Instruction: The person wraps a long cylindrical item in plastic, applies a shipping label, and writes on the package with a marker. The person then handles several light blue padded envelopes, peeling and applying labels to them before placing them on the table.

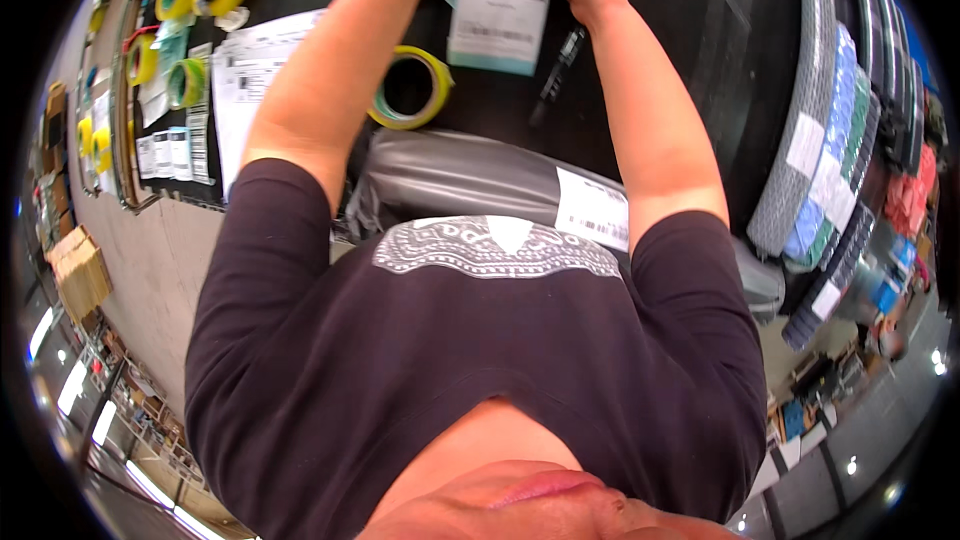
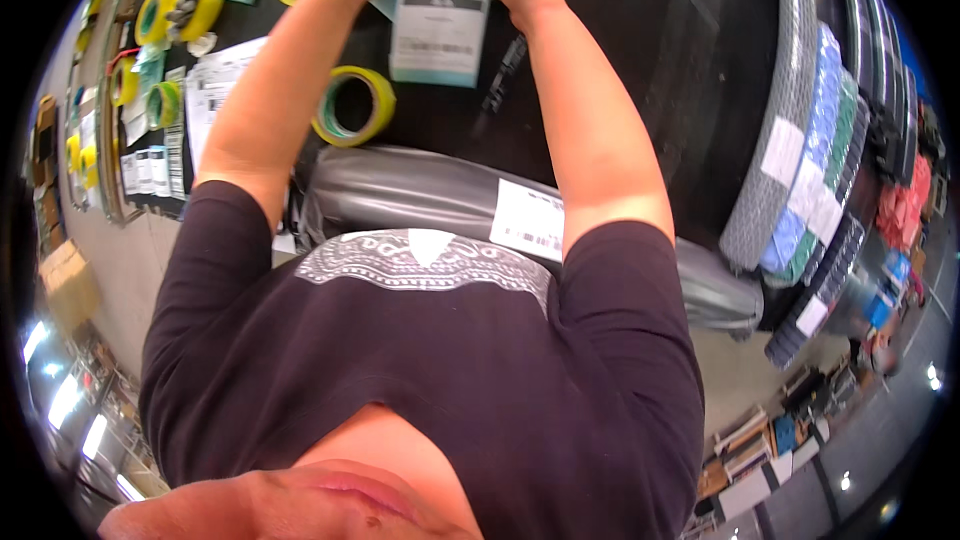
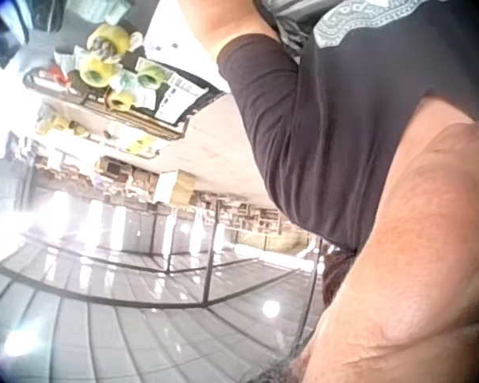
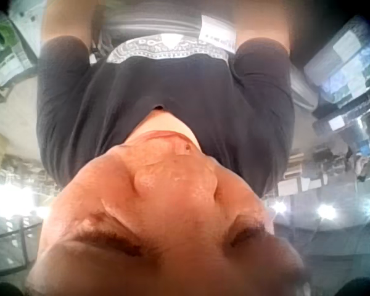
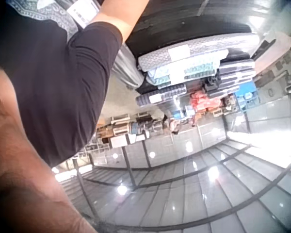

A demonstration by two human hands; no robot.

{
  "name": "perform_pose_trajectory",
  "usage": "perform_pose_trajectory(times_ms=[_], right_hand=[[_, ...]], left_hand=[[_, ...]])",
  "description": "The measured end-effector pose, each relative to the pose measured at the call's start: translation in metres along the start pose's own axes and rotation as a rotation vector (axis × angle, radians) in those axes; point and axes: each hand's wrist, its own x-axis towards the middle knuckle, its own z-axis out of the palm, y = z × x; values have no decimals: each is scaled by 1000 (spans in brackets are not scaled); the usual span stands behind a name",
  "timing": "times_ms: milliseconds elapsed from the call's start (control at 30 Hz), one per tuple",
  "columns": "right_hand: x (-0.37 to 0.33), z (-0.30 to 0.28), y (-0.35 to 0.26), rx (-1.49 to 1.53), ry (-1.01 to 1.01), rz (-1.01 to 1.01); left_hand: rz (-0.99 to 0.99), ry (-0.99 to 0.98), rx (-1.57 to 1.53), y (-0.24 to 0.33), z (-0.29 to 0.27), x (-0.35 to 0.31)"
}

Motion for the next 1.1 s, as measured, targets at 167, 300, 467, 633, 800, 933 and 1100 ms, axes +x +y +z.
perform_pose_trajectory(times_ms=[167,300,467,633,800,933,1100], right_hand=[[13,-4,10,115,-145,-37],[1,1,9,21,-100,-96],[-13,8,3,22,-175,-189],[-9,1,6,142,-243,-223],[-5,-3,11,301,-196,-266],[-6,-6,17,367,-201,-175],[-11,-13,18,344,-206,-143]], left_hand=[[63,58,-20,6,2,-12],[99,40,-173,8,4,-18],[132,116,-304,4,0,-51],[155,172,-197,18,6,-61],[154,168,-186,24,11,-59],[171,153,-229,23,7,-55],[227,126,-327,19,13,-60]])
